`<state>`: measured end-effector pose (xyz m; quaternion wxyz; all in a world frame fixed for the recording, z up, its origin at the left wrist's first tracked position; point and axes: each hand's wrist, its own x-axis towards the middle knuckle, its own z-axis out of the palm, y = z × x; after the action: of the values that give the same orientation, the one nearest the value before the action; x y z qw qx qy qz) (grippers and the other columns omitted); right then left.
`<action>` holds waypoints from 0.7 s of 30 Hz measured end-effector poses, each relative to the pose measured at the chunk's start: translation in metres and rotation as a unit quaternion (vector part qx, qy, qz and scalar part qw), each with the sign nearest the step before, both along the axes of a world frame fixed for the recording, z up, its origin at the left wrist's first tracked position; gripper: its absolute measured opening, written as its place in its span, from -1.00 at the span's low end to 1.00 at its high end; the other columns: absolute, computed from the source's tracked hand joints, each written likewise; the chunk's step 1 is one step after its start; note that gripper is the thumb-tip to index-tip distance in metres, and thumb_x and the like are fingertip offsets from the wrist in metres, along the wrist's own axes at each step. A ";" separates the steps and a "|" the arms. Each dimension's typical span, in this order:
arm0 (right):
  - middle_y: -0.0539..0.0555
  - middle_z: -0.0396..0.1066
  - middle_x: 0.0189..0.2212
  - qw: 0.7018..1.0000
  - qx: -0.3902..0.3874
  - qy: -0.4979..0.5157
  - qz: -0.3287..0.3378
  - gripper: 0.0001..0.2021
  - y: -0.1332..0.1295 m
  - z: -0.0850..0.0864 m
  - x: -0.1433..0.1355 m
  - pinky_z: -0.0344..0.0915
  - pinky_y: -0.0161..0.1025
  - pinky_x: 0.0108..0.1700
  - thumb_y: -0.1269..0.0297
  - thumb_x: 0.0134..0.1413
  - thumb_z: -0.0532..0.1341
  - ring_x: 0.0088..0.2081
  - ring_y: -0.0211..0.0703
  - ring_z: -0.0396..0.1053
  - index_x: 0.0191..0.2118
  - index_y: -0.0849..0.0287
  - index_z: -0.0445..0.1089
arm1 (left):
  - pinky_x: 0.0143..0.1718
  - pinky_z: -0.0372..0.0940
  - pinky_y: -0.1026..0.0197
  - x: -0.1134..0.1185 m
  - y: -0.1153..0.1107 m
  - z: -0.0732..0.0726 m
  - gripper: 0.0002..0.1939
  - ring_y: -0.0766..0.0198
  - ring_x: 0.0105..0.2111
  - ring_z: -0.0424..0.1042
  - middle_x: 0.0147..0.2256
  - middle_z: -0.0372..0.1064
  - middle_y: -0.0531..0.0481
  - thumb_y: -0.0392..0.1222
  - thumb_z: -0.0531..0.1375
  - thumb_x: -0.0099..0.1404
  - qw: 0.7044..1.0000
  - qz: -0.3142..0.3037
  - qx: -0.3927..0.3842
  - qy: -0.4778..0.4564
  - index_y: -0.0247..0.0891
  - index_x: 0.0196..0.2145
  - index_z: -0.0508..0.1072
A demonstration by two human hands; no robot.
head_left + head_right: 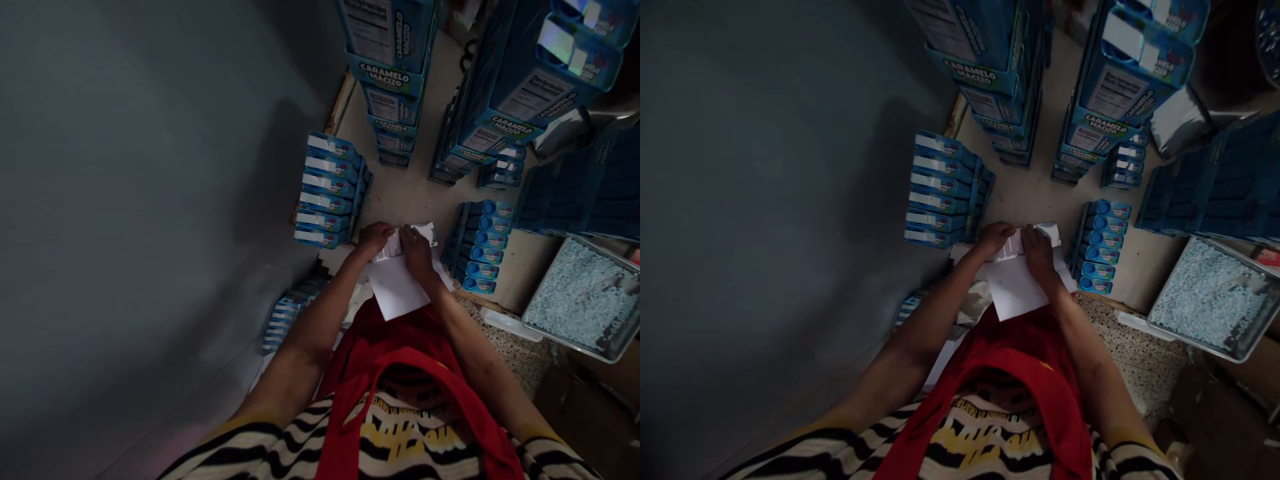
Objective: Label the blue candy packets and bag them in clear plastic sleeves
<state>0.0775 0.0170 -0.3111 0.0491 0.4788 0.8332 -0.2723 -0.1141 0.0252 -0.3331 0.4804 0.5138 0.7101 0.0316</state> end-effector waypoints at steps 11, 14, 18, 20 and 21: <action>0.26 0.59 -0.02 0.994 -0.028 -0.078 -0.073 -0.65 -0.016 0.071 0.003 0.24 -0.07 0.07 0.23 0.52 0.09 0.03 0.12 0.44 0.16 0.11 0.57 | 0.18 0.21 -0.12 0.009 0.006 0.017 -0.63 -0.12 0.07 0.48 -0.01 0.56 -0.29 -0.12 0.05 0.56 0.993 -0.022 0.078 0.082 -0.22 -0.09 0.67; 0.19 0.63 -0.17 0.992 -0.014 -0.048 -0.117 -0.69 -0.022 0.113 0.009 0.24 -0.15 -0.05 0.19 0.52 0.11 -0.10 0.02 0.51 -0.05 0.11 0.62 | 0.30 0.11 -0.24 0.012 0.008 0.025 -0.68 -0.21 0.18 0.40 0.05 0.52 -0.34 -0.18 0.10 0.52 0.989 -0.016 0.112 0.093 -0.24 -0.05 0.67; 0.00 0.50 -0.48 0.965 -0.011 0.048 -0.259 -0.78 -0.020 0.179 0.033 0.15 -0.23 -0.30 0.09 0.40 0.24 -0.40 -0.13 0.42 -0.12 0.04 0.61 | 0.36 0.18 -0.14 0.022 0.008 0.049 -0.71 -0.12 0.26 0.36 0.15 0.50 -0.29 -0.17 0.20 0.46 0.972 0.109 0.206 -0.003 -0.22 0.04 0.63; -0.09 0.34 -0.59 0.930 -0.045 0.133 -0.339 -0.77 -0.008 0.204 0.050 0.08 -0.26 -0.39 0.02 0.32 0.29 -0.51 -0.20 0.27 -0.21 0.04 0.59 | 0.22 0.36 -0.04 0.035 0.010 0.068 -0.66 -0.02 0.12 0.50 0.03 0.57 -0.24 0.02 0.18 0.50 0.954 0.192 0.210 -0.100 -0.23 -0.02 0.64; -0.12 0.28 -0.60 0.910 -0.068 0.177 -0.369 -0.74 0.000 0.212 0.058 0.05 -0.27 -0.41 -0.02 0.28 0.32 -0.53 -0.22 0.21 -0.25 0.05 0.58 | 0.13 0.43 0.00 0.042 0.013 0.078 -0.56 0.02 0.03 0.55 -0.03 0.61 -0.23 0.15 0.15 0.52 0.942 0.221 0.193 -0.160 -0.24 -0.04 0.63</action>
<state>0.1360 0.0166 -0.0992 -0.1711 0.6917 0.5714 -0.4071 -0.0718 0.0379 -0.2548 0.4604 0.4152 0.6995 0.3555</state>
